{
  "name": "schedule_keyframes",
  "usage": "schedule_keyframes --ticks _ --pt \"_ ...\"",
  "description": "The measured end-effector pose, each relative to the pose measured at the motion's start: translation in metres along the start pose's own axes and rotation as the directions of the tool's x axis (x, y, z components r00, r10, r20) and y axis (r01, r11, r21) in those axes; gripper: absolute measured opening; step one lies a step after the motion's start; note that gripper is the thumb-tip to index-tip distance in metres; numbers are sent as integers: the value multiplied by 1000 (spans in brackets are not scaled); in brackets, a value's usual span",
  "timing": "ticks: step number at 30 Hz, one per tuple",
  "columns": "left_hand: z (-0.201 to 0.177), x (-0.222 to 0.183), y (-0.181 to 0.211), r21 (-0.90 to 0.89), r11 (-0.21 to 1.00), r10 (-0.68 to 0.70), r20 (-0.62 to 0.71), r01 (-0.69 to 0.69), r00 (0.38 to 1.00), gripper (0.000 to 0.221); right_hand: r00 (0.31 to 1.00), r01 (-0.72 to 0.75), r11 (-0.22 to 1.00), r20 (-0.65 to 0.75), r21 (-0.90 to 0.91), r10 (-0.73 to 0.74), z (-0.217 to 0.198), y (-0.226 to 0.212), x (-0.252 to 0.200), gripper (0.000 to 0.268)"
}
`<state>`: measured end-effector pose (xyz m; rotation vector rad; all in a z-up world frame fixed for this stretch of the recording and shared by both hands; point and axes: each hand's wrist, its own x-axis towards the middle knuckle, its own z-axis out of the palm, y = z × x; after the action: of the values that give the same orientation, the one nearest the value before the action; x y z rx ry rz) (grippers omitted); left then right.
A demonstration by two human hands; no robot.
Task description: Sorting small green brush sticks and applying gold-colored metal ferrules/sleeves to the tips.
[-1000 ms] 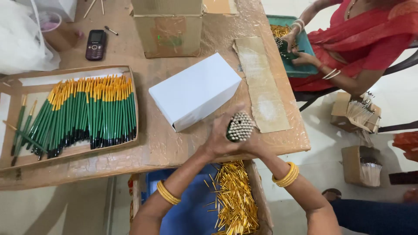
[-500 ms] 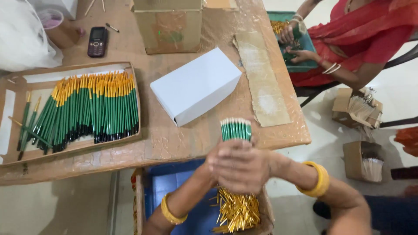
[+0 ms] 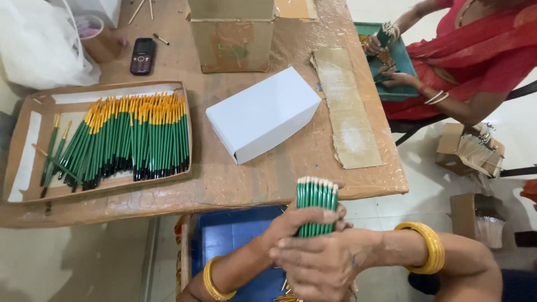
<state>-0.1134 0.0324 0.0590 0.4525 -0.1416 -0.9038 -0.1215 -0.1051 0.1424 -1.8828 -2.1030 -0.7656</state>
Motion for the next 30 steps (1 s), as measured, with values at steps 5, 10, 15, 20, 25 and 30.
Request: schedule_keyframes --ticks 5,10,15,20,25,30 --pt "-25 26 3 -11 992 122 -26 -122 992 73 879 -296 888 -263 353 397 4 20 -26 5" --pt "-61 62 0 627 594 710 -113 -505 695 72 244 -650 422 -353 632 903 81 58 -109 18" --pt "-82 111 2 968 0 668 185 -249 721 69 -63 -512 191 -258 838 964 97 68 -115 20" --pt "-105 130 5 977 65 564 131 -202 815 47 182 -466 208 -137 860 974 79 73 -125 21" --pt "-118 128 7 939 152 467 207 -308 860 42 465 -246 96 31 965 885 81 80 -133 21" --pt "-73 110 7 981 9 653 141 -193 745 58 209 -457 237 -156 857 965 97 70 -123 23"
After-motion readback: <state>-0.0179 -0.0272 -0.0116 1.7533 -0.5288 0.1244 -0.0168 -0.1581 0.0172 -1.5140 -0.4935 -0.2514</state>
